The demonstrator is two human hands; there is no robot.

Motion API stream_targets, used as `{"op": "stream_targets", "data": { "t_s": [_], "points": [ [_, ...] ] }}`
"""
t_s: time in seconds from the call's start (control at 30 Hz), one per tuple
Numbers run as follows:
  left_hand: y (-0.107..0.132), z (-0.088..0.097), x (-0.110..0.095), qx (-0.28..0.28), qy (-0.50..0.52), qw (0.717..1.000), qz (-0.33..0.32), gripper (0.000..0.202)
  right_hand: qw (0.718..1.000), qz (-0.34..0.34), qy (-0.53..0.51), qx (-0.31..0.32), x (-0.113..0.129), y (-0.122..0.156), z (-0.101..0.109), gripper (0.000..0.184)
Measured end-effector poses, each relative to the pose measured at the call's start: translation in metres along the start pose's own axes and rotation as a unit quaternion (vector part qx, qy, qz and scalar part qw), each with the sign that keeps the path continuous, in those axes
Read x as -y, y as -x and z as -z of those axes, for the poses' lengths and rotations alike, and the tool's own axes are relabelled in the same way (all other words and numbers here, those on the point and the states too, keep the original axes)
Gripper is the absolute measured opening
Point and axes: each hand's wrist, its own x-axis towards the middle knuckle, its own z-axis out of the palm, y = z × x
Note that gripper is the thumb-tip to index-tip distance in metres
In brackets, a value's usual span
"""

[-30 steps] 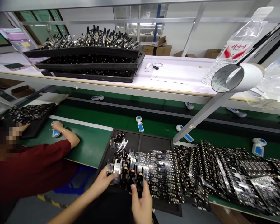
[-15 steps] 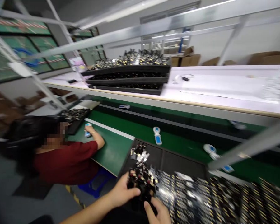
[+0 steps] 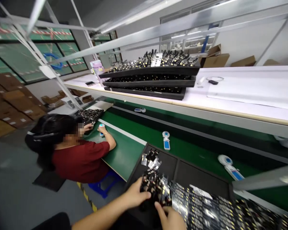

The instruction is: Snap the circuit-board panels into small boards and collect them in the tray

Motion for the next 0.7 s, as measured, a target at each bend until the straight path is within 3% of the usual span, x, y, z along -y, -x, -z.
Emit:
{"op": "stream_targets", "data": {
  "t_s": [0.03,0.1,0.2,0.33,0.4,0.47,0.6,0.7],
  "points": [
    [-0.006,0.006,0.002,0.009,0.004,1.0,0.014,0.075,1.0,-0.016,0.021,0.01,-0.005,-0.001,0.01,0.044],
    [-0.014,0.013,0.008,0.018,0.014,0.999,0.032,0.081,0.998,-0.042,0.039,-0.031,-0.016,-0.001,0.027,0.04],
    [-0.011,0.009,0.017,0.05,0.043,0.996,0.06,0.087,0.993,-0.018,-0.052,-0.105,-0.021,0.007,0.037,0.043],
    [0.009,-0.012,0.015,0.183,0.136,0.968,0.11,0.068,0.957,-0.004,-0.286,-0.044,-0.003,0.019,0.024,0.046],
    [0.017,-0.02,0.009,0.222,0.195,0.948,0.12,0.064,0.939,-0.016,-0.344,-0.017,0.006,0.024,0.013,0.048],
    [0.021,-0.026,0.006,0.216,0.217,0.945,0.116,0.064,0.942,-0.004,-0.335,-0.029,0.012,0.028,0.002,0.043],
    [0.02,-0.035,0.012,0.125,0.148,0.979,0.068,0.045,0.975,0.1,-0.174,-0.091,0.018,0.035,-0.012,0.017],
    [0.015,-0.036,0.016,0.098,0.116,0.988,0.041,0.039,0.978,0.142,-0.085,-0.129,0.024,0.033,-0.014,0.017]
  ]
}}
